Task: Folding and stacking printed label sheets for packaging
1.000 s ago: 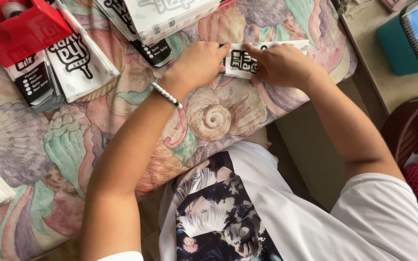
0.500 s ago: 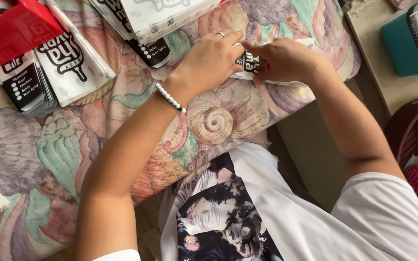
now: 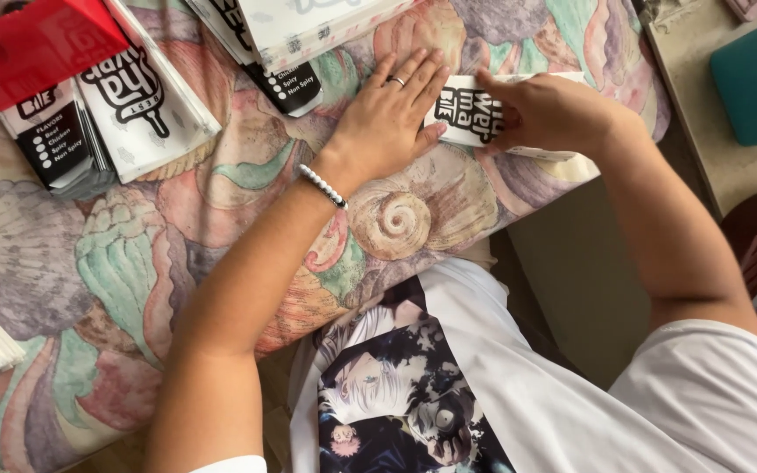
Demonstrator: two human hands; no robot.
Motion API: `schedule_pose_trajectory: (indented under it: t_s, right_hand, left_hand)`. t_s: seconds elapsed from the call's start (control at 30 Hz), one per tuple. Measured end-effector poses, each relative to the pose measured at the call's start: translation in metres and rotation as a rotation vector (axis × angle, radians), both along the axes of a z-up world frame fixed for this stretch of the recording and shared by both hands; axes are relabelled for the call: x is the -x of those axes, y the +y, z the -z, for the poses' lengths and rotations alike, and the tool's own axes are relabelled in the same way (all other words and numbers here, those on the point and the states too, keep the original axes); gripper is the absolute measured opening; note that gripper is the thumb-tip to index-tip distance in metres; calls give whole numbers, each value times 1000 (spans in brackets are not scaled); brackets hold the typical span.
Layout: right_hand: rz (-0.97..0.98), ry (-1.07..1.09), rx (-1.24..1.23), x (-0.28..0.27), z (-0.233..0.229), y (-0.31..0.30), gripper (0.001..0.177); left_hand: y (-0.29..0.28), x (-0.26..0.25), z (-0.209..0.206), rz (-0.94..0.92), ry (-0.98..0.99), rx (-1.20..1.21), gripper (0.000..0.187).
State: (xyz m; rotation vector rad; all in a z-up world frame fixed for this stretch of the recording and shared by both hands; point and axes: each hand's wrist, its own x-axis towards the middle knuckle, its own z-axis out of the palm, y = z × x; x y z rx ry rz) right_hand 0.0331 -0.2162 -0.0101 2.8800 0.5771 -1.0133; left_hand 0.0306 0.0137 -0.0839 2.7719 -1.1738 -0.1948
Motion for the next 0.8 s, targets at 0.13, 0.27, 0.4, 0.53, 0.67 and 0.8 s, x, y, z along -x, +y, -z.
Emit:
schedule_pose_trajectory:
  t_s: [0.13, 0.27, 0.4, 0.53, 0.67, 0.8]
  right_hand:
    - [27, 3, 33, 2, 3, -29, 106]
    - [191, 43, -96, 6, 2, -55, 114]
    - [297, 53, -64, 9, -8, -51, 115]
    - [173, -60, -55, 6, 4, -64, 116]
    - [-70, -309, -106, 6, 17, -76, 109]
    - [-104, -290, -181, -1, 19, -75, 103]
  left_hand:
    - [1, -2, 3, 12, -17, -8, 75]
    - [4, -2, -1, 20, -27, -37, 72]
    - [3, -5, 8, 25, -13, -18, 76]
    - [7, -8, 30, 66, -213, 97, 71]
    - [10, -7, 26, 127, -215, 363, 56]
    - [9, -13, 21, 115, -172, 508, 50]
